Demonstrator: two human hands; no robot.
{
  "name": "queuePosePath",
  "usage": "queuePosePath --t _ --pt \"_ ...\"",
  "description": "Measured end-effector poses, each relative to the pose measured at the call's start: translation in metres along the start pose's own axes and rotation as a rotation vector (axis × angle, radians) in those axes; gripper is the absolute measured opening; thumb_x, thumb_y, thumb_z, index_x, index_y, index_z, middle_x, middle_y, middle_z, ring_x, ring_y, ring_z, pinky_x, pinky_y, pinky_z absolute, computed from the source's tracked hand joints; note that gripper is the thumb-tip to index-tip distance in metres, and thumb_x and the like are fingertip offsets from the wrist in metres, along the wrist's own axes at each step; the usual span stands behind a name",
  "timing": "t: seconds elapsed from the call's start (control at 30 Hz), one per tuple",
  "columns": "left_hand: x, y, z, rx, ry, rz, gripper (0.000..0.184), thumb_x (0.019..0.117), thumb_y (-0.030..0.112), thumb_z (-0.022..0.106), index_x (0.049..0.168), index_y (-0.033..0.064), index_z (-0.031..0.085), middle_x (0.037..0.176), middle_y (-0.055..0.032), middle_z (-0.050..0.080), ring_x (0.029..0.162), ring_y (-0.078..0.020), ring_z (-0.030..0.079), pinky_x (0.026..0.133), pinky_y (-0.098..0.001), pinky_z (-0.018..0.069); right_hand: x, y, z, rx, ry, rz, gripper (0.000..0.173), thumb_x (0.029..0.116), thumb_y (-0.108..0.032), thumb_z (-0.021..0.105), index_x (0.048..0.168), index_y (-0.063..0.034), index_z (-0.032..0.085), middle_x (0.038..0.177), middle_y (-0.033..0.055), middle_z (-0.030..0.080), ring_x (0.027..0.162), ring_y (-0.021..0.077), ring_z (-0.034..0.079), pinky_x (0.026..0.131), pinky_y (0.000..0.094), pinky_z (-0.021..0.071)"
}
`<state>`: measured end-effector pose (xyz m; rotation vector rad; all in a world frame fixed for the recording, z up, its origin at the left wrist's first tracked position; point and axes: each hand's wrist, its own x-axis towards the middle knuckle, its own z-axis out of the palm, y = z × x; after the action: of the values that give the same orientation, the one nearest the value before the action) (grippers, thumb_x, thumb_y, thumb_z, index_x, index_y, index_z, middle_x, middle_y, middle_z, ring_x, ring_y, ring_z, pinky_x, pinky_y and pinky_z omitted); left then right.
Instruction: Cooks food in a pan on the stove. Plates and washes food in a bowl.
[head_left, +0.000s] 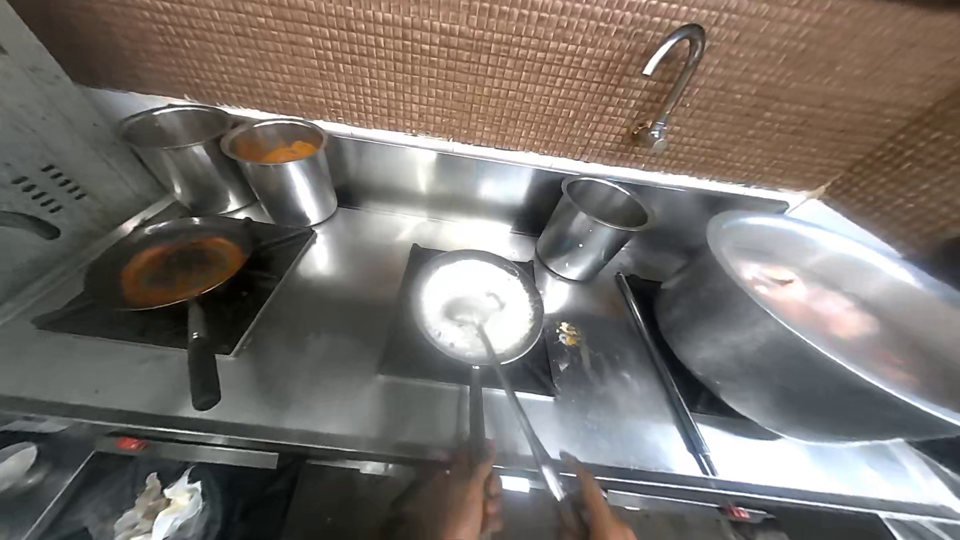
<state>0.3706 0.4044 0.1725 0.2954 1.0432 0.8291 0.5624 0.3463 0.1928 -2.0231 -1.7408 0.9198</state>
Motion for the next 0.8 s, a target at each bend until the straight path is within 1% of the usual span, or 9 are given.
queuePosePath --t 0.03,0.1,0.17,0.27,0.37,0.5,0.6,0.7,0.8 --pt "-0.004 -0.003 0.006 0.030 0.058 0.032 0.029 0.1113 0.024 0.045 0.134 0.0061 0.047 0.071 -0.0024 0.053 0.049 -0.0081 0.049 0.044 -0.0207 0.0441 0.010 -0.003 0.001 0.130 -0.017 0.003 0.073 0.0933 -0.017 0.067 0.158 -0.0069 0.035 0.097 0.0128 0.073 0.073 0.0281 0.070 0.068 0.0507 0.0596" --pt "-0.009 -0.010 0.009 0.159 0.169 0.257 0.044 0.1064 0.015 0.054 0.146 0.0037 0.038 0.099 -0.0108 0.064 0.078 -0.0147 0.065 0.067 -0.0302 0.0561 0.025 -0.015 0.003 0.441 -0.051 0.059 0.071 0.0951 -0.016 0.069 0.157 -0.0090 0.035 0.103 0.0103 0.073 0.067 0.0213 0.070 0.060 0.0411 0.0616" --pt "-0.011 -0.014 0.001 0.453 0.233 0.613 0.070 0.0966 0.020 0.065 0.154 -0.0023 0.032 0.135 -0.0193 0.057 0.120 -0.0241 0.059 0.097 -0.0413 0.0534 0.028 -0.027 0.004 0.670 -0.074 0.103 0.068 0.0975 -0.023 0.066 0.156 -0.0107 0.035 0.105 0.0109 0.071 0.063 0.0201 0.067 0.054 0.0373 0.0598" --pt "-0.019 -0.010 -0.004 0.881 0.198 0.950 0.088 0.0944 0.063 0.059 0.152 -0.0016 0.041 0.157 -0.0285 0.037 0.145 -0.0398 0.038 0.115 -0.0570 0.0383 0.028 -0.033 0.011 0.863 -0.124 0.104 0.068 0.0982 -0.034 0.061 0.156 -0.0105 0.034 0.100 0.0097 0.066 0.060 0.0184 0.064 0.050 0.0336 0.0583" --pt "-0.019 -0.009 0.012 1.070 0.170 1.025 0.098 0.0865 0.083 0.050 0.153 0.0105 0.047 0.161 -0.0282 0.031 0.148 -0.0446 0.033 0.116 -0.0632 0.0332 0.027 -0.040 0.019 0.934 -0.121 0.060 0.069 0.0974 -0.036 0.063 0.154 -0.0085 0.035 0.097 0.0069 0.064 0.064 0.0148 0.064 0.052 0.0301 0.0566" --pt "-0.007 0.012 0.029 1.153 0.214 0.848 0.076 0.0936 0.061 0.057 0.156 0.0200 0.044 0.168 -0.0225 0.020 0.153 -0.0453 0.021 0.121 -0.0653 0.0204 0.027 -0.051 0.018 0.952 -0.093 0.037 0.065 0.0977 -0.026 0.060 0.154 -0.0091 0.032 0.096 0.0070 0.065 0.058 0.0142 0.062 0.048 0.0300 0.0563" --pt "0.006 0.027 0.011 1.021 0.320 0.777 0.064 0.0977 0.038 0.065 0.155 0.0169 0.044 0.167 -0.0181 0.024 0.147 -0.0421 0.035 0.111 -0.0635 0.0390 0.028 -0.048 0.008 0.888 -0.156 0.108 0.068 0.0956 -0.024 0.064 0.154 -0.0090 0.032 0.102 0.0076 0.066 0.058 0.0154 0.063 0.048 0.0302 0.0568" --pt "0.005 0.021 -0.019 0.805 0.235 0.552 0.071 0.0990 0.033 0.066 0.160 0.0172 0.032 0.162 -0.0137 0.033 0.141 -0.0349 0.044 0.106 -0.0581 0.0470 0.023 -0.033 -0.005 0.876 -0.257 0.263 0.038 0.1041 -0.021 0.052 0.140 -0.0090 0.051 0.093 0.0073 0.068 0.057 0.0143 0.063 0.049 0.0280 0.0563" --pt "0.004 0.009 -0.029 0.338 0.020 0.088 0.047 0.1073 0.026 0.055 0.151 0.0154 0.042 0.129 -0.0138 0.064 0.107 -0.0278 0.069 0.087 -0.0449 0.0597 -0.001 -0.036 -0.030 0.973 -0.389 0.412 0.022 0.1075 -0.027 0.044 0.122 -0.0127 0.051 0.072 -0.0016 0.051 0.047 0.0076 0.049 0.041 0.0224 0.0480"
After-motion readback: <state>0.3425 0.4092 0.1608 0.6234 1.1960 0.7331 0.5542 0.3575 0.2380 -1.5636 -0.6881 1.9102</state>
